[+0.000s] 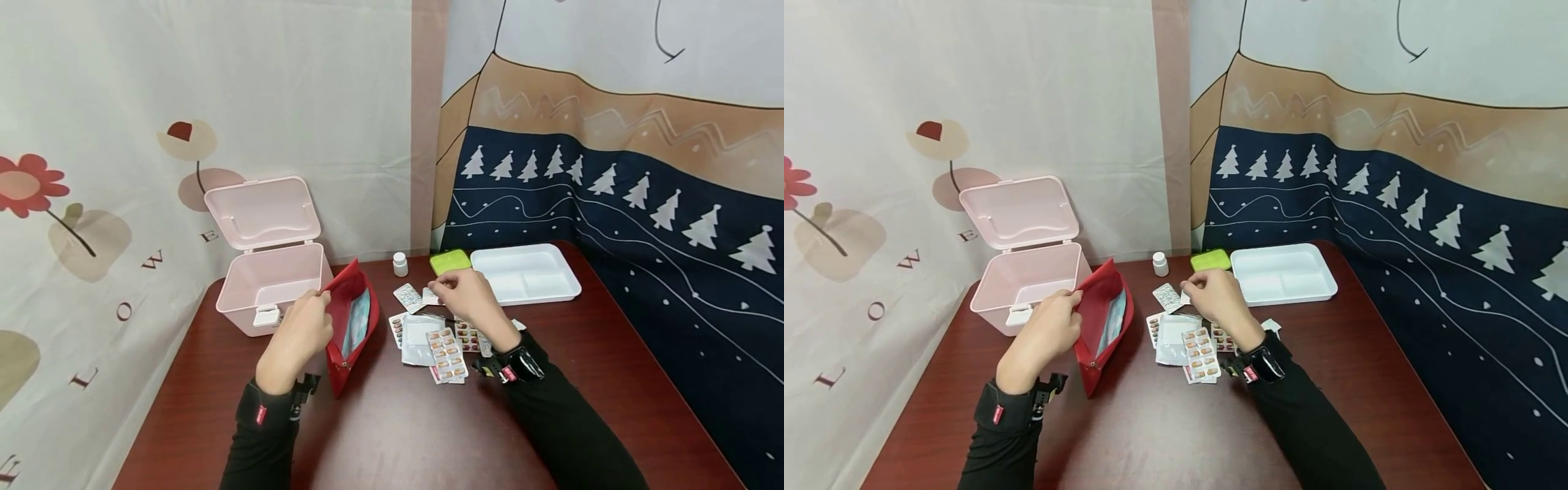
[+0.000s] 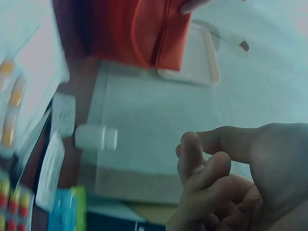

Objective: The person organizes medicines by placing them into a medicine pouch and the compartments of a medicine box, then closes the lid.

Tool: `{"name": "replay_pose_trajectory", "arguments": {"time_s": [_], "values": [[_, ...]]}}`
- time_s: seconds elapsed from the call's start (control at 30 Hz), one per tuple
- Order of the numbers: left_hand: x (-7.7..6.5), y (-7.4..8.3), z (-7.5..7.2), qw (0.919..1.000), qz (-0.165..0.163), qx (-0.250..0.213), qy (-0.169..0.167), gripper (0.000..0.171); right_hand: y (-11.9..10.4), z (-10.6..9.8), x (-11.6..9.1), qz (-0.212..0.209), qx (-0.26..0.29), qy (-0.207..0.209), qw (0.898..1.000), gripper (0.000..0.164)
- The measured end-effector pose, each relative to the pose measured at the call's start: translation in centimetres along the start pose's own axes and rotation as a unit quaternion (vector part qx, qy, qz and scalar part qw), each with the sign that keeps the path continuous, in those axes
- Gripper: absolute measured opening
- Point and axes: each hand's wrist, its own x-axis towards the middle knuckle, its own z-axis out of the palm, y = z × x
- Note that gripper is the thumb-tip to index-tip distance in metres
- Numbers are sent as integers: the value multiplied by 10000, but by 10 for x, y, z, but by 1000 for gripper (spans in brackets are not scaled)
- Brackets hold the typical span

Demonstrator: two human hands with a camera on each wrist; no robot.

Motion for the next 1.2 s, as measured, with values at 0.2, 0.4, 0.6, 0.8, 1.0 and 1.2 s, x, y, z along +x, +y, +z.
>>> {"name": "replay_pose_trajectory", "arguments": {"time_s": [0.2, 0.4, 0.6, 0.8, 1.0, 1.2], "values": [[0, -1, 0, 10000, -37, -31, -1, 42, 26, -14, -3, 113, -164, -150, 9997, 28], [-1, -1, -1, 9999, -127, -63, -96, 46, 43, -13, -6, 244, -585, -706, 9955, 29], [0, -2, -1, 9999, -120, -29, -118, 47, 48, 1, -6, 364, -932, -1594, 9821, 36], [1, -1, -2, 9999, -84, -20, -105, 46, 50, 6, -11, 343, -1569, -2199, 9622, 41], [2, -1, -2, 10000, -22, 23, -37, 44, 48, 14, -13, 347, -1802, -2408, 9531, 46], [0, -1, -1, 9999, -98, -35, -98, 47, 48, 21, -14, 308, -1873, -2339, 9536, 48]]}}
